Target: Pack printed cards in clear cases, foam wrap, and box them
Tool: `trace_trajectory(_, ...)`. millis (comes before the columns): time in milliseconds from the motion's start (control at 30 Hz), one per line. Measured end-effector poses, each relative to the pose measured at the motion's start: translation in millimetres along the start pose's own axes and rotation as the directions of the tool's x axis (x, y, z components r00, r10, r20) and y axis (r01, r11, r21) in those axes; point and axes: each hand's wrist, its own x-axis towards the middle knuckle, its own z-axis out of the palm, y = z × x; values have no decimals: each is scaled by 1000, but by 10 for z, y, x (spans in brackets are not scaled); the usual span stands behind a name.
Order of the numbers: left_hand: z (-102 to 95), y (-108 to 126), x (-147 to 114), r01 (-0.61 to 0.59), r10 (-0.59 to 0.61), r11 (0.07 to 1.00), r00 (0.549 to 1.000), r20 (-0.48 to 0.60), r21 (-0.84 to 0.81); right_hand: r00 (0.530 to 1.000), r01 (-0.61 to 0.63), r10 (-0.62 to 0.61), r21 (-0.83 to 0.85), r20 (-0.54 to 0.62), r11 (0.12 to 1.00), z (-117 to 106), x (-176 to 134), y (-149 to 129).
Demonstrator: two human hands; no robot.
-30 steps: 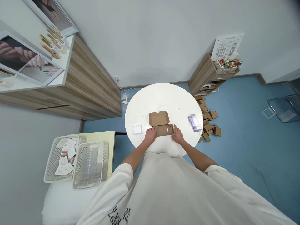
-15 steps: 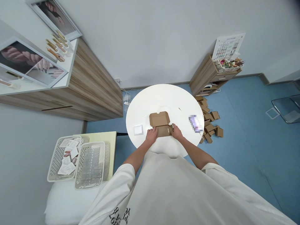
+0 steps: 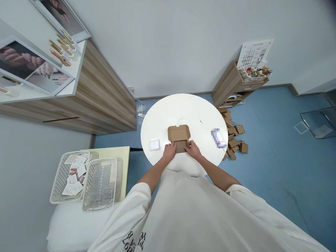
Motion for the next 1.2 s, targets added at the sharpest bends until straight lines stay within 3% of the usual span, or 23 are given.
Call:
trace_trajectory(133,13,-9,-2,-5,5,1000,1000,-7,11,996,94,-94,-86,8,992,38,-23,34)
trace_trajectory(267,30,-20,-5,-12,12,1000,1000,-20,26,987,142,-121,-237,103,961,33,-2,39)
trace_trajectory(533,49,-28,-4,-22,23,999,999,-32,33,959,272,-177,-537,223,798,17,41,-81)
trace_trajectory(733,63,-30,-4,-22,24,999,998,-52,37,967,236,-132,-573,219,785,-3,32,-109)
trace_trajectory(900,78,-37,-11,-26,30,998,997,-68,58,957,291,-233,-536,174,793,-36,10,-64)
trace_trajectory(1200,112,-58,-11,-30,31,999,997,-78,12,948,308,-211,-524,238,794,-52,155,-80)
